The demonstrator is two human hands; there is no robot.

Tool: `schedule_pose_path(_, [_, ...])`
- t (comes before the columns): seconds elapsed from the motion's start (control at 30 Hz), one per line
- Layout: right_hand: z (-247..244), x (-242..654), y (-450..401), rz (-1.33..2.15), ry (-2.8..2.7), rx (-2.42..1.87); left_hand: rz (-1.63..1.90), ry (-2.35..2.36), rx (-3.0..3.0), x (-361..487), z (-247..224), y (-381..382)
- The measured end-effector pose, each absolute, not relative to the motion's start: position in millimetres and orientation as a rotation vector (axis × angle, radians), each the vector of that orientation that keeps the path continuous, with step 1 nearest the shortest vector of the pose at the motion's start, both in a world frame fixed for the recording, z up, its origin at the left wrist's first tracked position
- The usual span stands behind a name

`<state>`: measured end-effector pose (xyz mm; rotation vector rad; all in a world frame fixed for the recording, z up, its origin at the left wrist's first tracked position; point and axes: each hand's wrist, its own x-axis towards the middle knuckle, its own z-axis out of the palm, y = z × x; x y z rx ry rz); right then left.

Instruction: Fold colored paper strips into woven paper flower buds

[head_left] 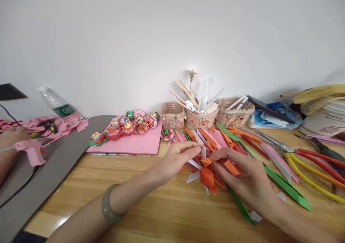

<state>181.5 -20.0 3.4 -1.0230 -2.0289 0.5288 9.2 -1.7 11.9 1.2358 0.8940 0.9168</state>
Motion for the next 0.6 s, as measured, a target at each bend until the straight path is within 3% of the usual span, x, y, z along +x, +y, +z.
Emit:
schedule_pose_path(0.2, [9.4,184.9,-17.5,0.176,-1.902,-0.973,1.200,1.056,1.593,6.8,6.6,-2.5])
schedule_pose_path(0.27, [14.5,184.5,-18.8,0.328,-1.897,-1.059,1.271,1.060,1.747,5.7,5.3,-4.3])
schedule_pose_path(0.43, [20.7,179.2,-19.4,1.112,-1.881,-1.163,1.281,0.957,2.049,5.1,3.0,-6.2])
schedule_pose_path(0.6, [18.7,178.6,-13.9,1.345,-1.718,-1.167,1.282,0.931,2.002,4.6,-0.7,-4.5])
